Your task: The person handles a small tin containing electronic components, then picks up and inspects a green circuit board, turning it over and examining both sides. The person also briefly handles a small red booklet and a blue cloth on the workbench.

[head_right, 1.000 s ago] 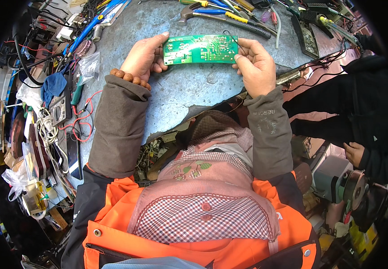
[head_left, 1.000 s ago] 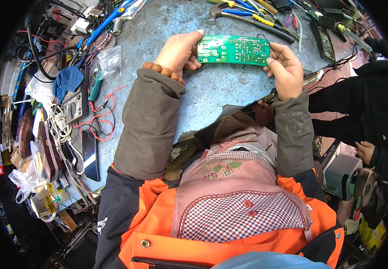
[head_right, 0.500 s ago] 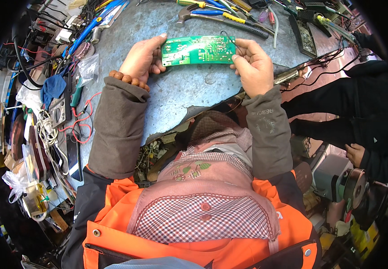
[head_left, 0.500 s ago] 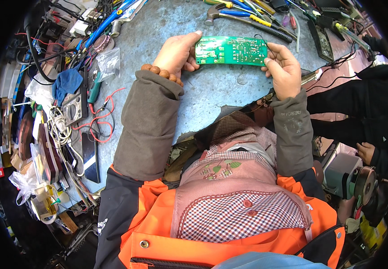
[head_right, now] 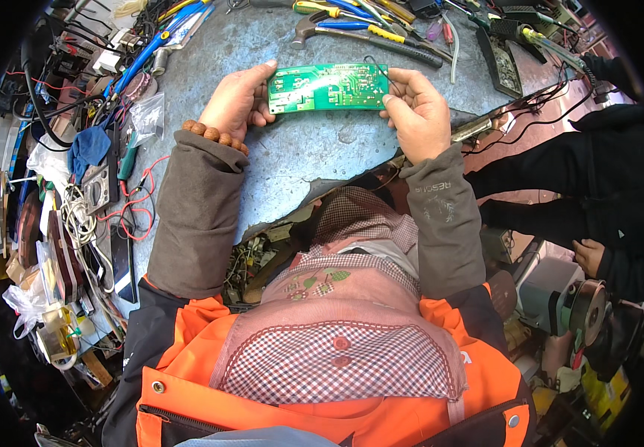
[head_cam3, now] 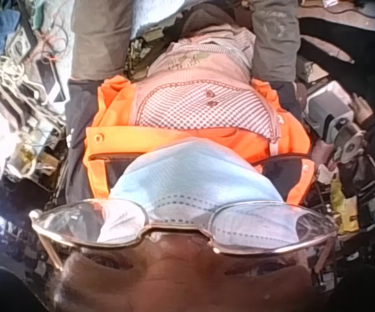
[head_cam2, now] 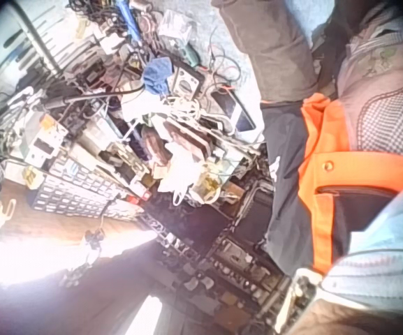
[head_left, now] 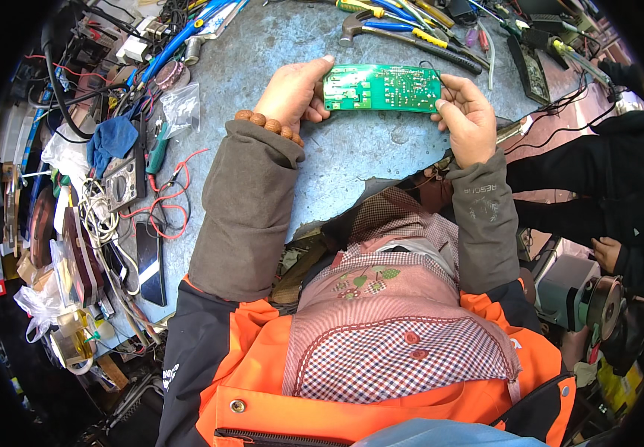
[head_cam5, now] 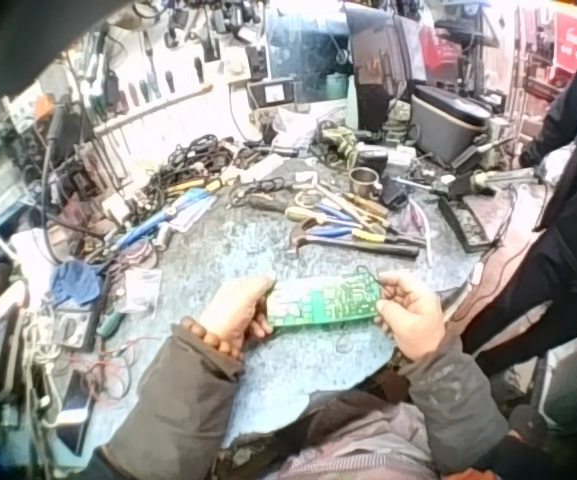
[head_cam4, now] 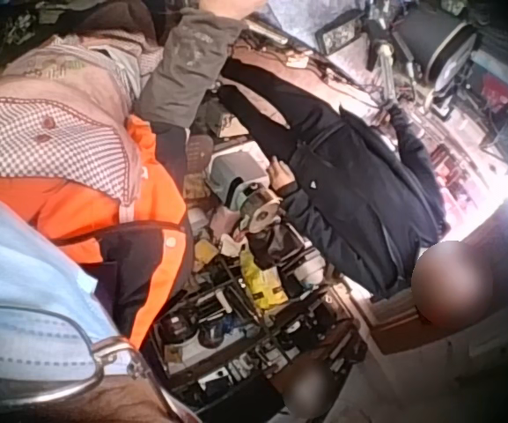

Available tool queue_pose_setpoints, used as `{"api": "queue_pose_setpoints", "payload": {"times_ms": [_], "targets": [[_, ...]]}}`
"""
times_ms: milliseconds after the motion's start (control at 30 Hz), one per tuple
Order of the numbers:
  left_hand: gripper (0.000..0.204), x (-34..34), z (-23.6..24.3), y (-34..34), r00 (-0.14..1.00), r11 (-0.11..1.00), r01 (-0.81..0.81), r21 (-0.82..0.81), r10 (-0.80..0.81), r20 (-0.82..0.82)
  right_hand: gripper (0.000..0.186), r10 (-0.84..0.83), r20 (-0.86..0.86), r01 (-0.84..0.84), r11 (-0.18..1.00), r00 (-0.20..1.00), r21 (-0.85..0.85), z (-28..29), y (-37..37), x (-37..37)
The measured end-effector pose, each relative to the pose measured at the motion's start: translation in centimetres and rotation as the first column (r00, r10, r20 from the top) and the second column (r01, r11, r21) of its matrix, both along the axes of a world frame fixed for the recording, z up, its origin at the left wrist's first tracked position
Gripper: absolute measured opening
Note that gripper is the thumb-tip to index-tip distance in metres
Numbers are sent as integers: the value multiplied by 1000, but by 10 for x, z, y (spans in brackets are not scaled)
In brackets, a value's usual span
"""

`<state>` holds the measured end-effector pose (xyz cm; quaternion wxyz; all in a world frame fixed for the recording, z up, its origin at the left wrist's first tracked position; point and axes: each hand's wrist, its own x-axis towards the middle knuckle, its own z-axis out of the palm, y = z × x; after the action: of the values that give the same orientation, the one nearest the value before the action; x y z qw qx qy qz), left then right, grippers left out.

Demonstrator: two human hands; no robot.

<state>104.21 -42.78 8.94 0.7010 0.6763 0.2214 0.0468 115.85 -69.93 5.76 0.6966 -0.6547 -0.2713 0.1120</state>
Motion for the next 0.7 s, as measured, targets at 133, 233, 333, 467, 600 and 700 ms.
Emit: {"api": "queue_pose_setpoints", "payload": {"times_ms": [133, 233, 333, 467, 600, 700], "targets": [[47, 0, -1, 1, 1000, 1000, 12, -9, -12, 0, 37, 3, 1, -3, 1000, 1000, 1, -1, -1, 1], [47, 0, 1, 2, 1000, 1000, 15, -11, -15, -10, 37, 6, 0, -6, 1000, 1000, -5, -2, -1, 2], [47, 1, -2, 3, 1000, 1000, 13, -2, -13, -13, 37, 3, 0, -3, 1000, 1000, -10, -1, -1, 1], [46, 0, 0, 1, 1000, 1000, 6, -3, -6, -11, 37, 1, 6, -1, 1000, 1000, -12, -1, -1, 2], [46, 0, 0, 0, 1000, 1000, 2, -11, -3, -5, 37, -2, 2, 2, 1000, 1000, -10, -1, 0, 1], [46, 0, 0, 0, 1000, 1000, 2, -11, -2, -6, 37, -6, 5, 6, 1000, 1000, -8, -1, 0, 1]]}}
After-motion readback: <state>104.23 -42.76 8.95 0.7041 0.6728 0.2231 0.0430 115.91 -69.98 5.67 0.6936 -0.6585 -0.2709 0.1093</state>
